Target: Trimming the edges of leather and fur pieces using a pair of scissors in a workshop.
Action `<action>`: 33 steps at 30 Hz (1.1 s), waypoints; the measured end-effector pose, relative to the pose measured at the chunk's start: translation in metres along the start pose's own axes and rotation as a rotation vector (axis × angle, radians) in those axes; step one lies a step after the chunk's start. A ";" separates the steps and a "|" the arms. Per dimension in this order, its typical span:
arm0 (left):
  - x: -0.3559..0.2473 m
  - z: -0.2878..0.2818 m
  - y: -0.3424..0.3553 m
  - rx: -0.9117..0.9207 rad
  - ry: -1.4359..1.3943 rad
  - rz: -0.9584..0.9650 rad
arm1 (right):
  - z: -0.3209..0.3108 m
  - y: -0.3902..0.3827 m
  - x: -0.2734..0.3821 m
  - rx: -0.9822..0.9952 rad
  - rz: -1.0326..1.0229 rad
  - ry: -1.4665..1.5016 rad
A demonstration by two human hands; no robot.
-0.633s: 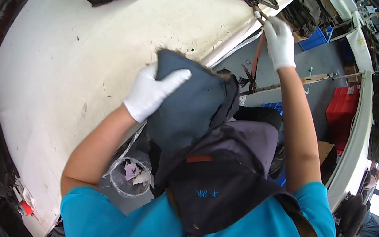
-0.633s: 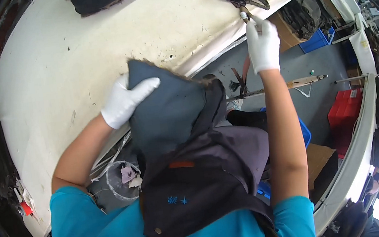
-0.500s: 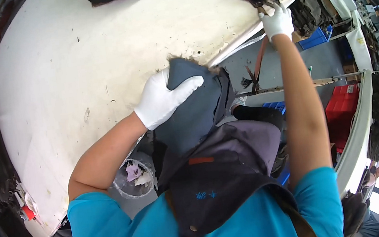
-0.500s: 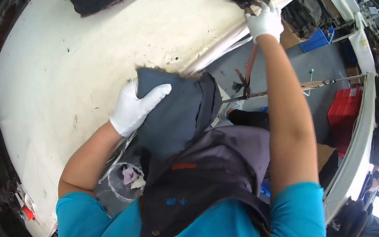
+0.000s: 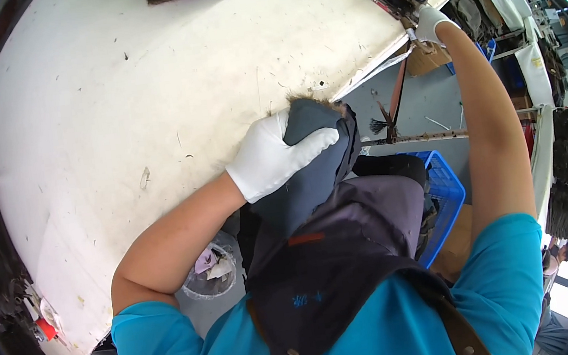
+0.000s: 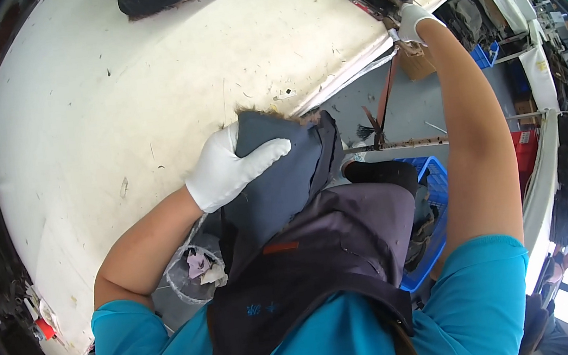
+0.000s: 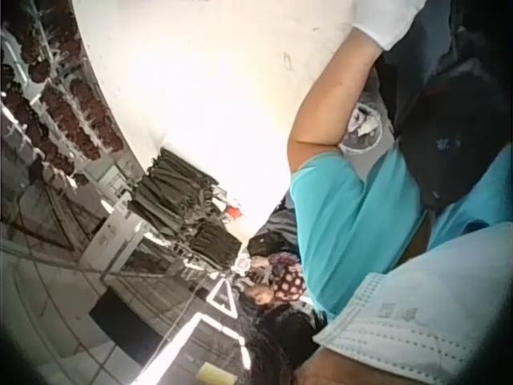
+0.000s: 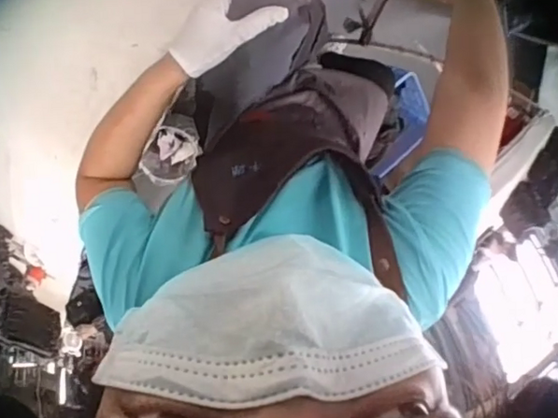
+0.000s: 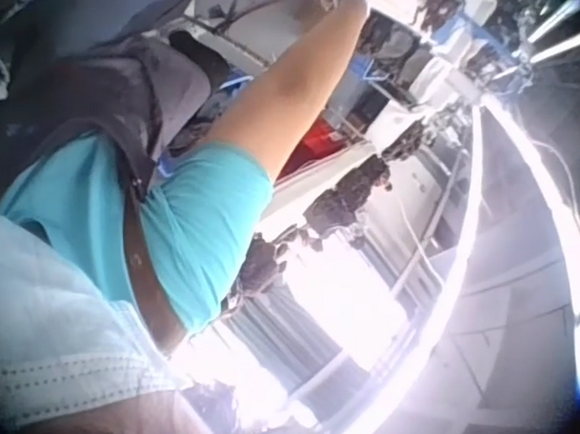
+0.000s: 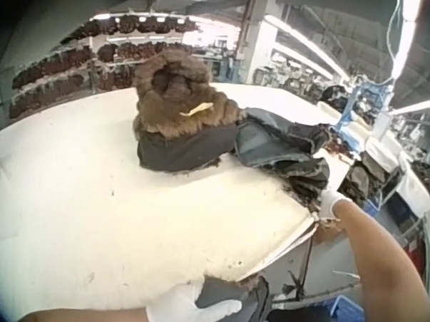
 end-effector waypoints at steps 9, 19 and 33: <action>-0.002 0.005 0.003 0.006 0.024 0.070 | 0.019 -0.017 -0.007 -0.099 -0.012 0.257; 0.009 0.001 0.004 -0.058 0.076 0.027 | -0.018 -0.073 0.027 -0.280 0.262 0.067; 0.009 0.004 0.002 -0.051 0.065 0.004 | 0.019 -0.033 0.020 -0.309 -0.015 0.681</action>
Point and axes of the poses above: each hand's wrist, its own y-axis towards the middle knuckle, its own z-axis out of the palm, x = y × z, the point moved 5 cm from there along y, towards the middle knuckle, and after that the axes turned 6 degrees about -z, right-handed, at the moved point
